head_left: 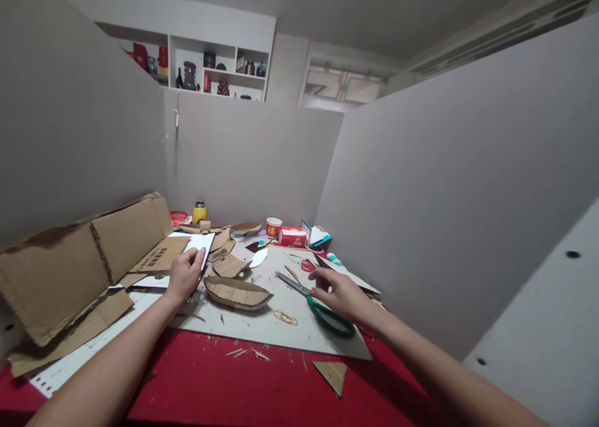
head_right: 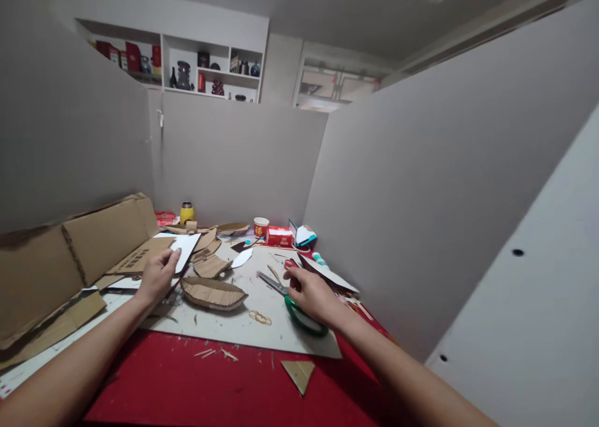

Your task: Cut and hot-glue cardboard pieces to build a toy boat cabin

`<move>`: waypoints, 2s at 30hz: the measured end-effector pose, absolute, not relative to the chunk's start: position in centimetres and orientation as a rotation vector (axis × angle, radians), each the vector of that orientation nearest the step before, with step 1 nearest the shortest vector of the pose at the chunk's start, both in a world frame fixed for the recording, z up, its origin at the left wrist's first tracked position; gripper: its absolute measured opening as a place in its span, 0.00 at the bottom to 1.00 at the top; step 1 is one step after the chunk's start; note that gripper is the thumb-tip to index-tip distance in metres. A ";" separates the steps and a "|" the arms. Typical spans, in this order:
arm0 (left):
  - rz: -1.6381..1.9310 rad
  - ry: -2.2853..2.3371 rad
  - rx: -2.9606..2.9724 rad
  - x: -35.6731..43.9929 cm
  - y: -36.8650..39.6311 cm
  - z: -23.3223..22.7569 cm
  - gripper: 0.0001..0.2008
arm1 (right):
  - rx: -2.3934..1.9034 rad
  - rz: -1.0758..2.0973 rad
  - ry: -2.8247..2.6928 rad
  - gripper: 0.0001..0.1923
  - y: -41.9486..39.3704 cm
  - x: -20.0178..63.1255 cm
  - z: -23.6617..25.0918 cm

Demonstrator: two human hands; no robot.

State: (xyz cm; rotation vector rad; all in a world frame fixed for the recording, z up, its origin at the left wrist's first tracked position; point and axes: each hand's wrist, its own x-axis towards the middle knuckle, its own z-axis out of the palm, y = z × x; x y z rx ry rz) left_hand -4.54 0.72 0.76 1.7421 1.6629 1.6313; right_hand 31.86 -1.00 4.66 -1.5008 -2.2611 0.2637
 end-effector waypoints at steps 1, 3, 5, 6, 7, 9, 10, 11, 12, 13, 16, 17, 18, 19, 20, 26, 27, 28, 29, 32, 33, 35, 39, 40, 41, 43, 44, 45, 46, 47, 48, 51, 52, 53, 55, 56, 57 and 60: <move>1.632 1.651 1.746 -4.4 0.6 0.8 0.17 | -1.398 0.303 -2.242 0.10 -1.3 30.8 4.8; 1.631 1.621 1.758 -4.1 0.5 1.1 0.16 | -1.208 0.399 -2.211 0.10 -1.7 28.4 4.9; 1.619 1.576 1.778 -3.5 0.2 1.7 0.16 | -1.058 0.502 -2.175 0.10 -1.7 25.9 5.0; 1.607 1.547 1.792 -3.1 0.0 2.1 0.15 | -1.002 0.542 -2.157 0.10 -1.6 24.8 5.0; 1.588 1.513 1.811 -2.6 -0.2 2.7 0.15 | -0.948 0.593 -2.134 0.10 -1.4 23.8 5.2; 1.524 1.439 1.861 -1.3 -0.8 3.9 0.12 | -0.833 0.766 -2.051 0.11 -0.9 22.1 5.7; 1.485 1.401 1.893 -0.5 -1.2 4.6 0.11 | -0.772 0.877 -1.991 0.11 -0.7 21.4 6.1; 1.440 1.360 1.929 0.2 -1.5 5.2 0.12 | -0.717 0.986 -1.925 0.12 -0.4 21.0 6.5; 1.392 1.320 1.966 1.0 -1.8 5.7 0.12 | -0.673 1.078 -1.858 0.13 -0.3 20.6 6.8; 1.342 1.281 2.003 1.6 -1.9 6.2 0.11 | -0.653 1.142 -1.799 0.13 -0.1 20.4 7.1; 1.217 1.212 2.080 3.1 -1.9 6.9 0.13 | -0.685 1.202 -1.680 0.13 0.7 20.4 7.5; 1.192 1.200 2.096 3.4 -1.7 7.0 0.14 | -0.703 1.217 -1.648 0.13 1.0 20.6 7.4; 1.175 1.189 2.111 3.5 -1.5 6.9 0.14 | -0.720 1.234 -1.626 0.13 1.4 20.8 7.3; 1.161 1.179 2.124 3.6 -1.3 6.9 0.14 | -0.734 1.250 -1.614 0.13 1.7 21.0 7.0; 1.149 1.169 2.138 3.7 -1.0 6.7 0.14 | -0.745 1.264 -1.609 0.13 2.0 21.2 6.7; 1.084 1.149 2.228 3.6 0.0 5.7 0.11 | -0.786 1.260 -1.642 0.13 3.3 21.6 4.9; 1.087 1.151 2.234 3.6 0.1 5.5 0.11 | -0.793 1.248 -1.661 0.13 3.4 21.6 4.8; 1.098 1.155 2.234 3.6 0.2 5.3 0.11 | -0.796 1.234 -1.684 0.13 3.4 21.6 4.8; 1.120 1.161 2.226 3.6 0.2 5.3 0.10 | -0.791 1.219 -1.707 0.13 3.4 21.7 4.9; 1.232 1.191 2.151 3.7 0.0 5.5 0.08 | -0.748 1.222 -1.747 0.14 2.9 21.9 5.4; 1.268 1.203 2.110 3.7 -0.2 5.7 0.08 | -0.734 1.243 -1.744 0.15 2.6 22.1 5.6; 1.305 1.227 2.025 3.7 -0.8 6.3 0.05 | -0.704 1.282 -1.714 0.17 1.9 22.4 6.2; 1.345 1.164 1.966 3.7 -2.0 7.9 0.04 | -0.656 1.375 -1.614 0.17 0.2 22.9 7.5; 1.350 1.143 1.964 3.8 -2.4 8.3 0.04 | -0.648 1.421 -1.583 0.17 -0.2 23.0 7.8; 1.358 1.119 1.962 3.8 -2.7 8.7 0.04 | -0.643 1.469 -1.555 0.17 -0.7 23.1 8.1; 1.382 1.078 1.941 4.0 -3.5 9.3 0.05 | -0.630 1.552 -1.521 0.19 -1.7 23.4 8.8; 1.411 1.054 1.917 4.1 -3.8 9.5 0.06 | -0.621 1.578 -1.515 0.20 -2.1 23.6 9.1; 1.447 1.028 1.889 4.2 -4.1 9.7 0.06 | -0.612 1.594 -1.515 0.22 -2.6 23.7 9.4; 1.487 1.007 1.858 4.3 -4.4 9.8 0.05 | -0.602 1.601 -1.519 0.23 -3.0 23.8 9.6; 1.519 0.989 1.830 4.3 -4.6 9.9 0.05 | -0.592 1.605 -1.523 0.24 -3.4 23.9 9.8; 1.546 0.977 1.810 4.4 -4.8 9.9 0.04 | -0.583 1.610 -1.524 0.25 -3.7 24.0 10.0; 1.571 0.988 1.803 4.4 -5.5 9.7 0.02 | -0.551 1.650 -1.515 0.25 -4.5 24.1 10.3; 1.580 0.998 1.800 4.4 -5.7 9.6 0.02 | -0.538 1.665 -1.507 0.25 -4.7 24.1 10.3; 1.592 1.008 1.793 4.4 -5.9 9.6 0.03 | -0.525 1.677 -1.501 0.25 -4.8 24.0 10.3; 1.621 1.018 1.769 4.5 -6.3 9.5 0.03 | -0.503 1.680 -1.500 0.25 -5.0 23.9 10.2; 1.632 1.011 1.758 4.4 -6.4 9.5 0.04 | -0.499 1.670 -1.508 0.25 -5.0 23.9 10.1; 1.634 1.001 1.751 4.4 -6.4 9.6 0.04 | -0.507 1.654 -1.524 0.26 -5.0 23.8 10.1; 1.610 0.977 1.754 4.2 -6.4 9.6 0.04 | -0.577 1.595 -1.597 0.31 -5.0 23.7 9.9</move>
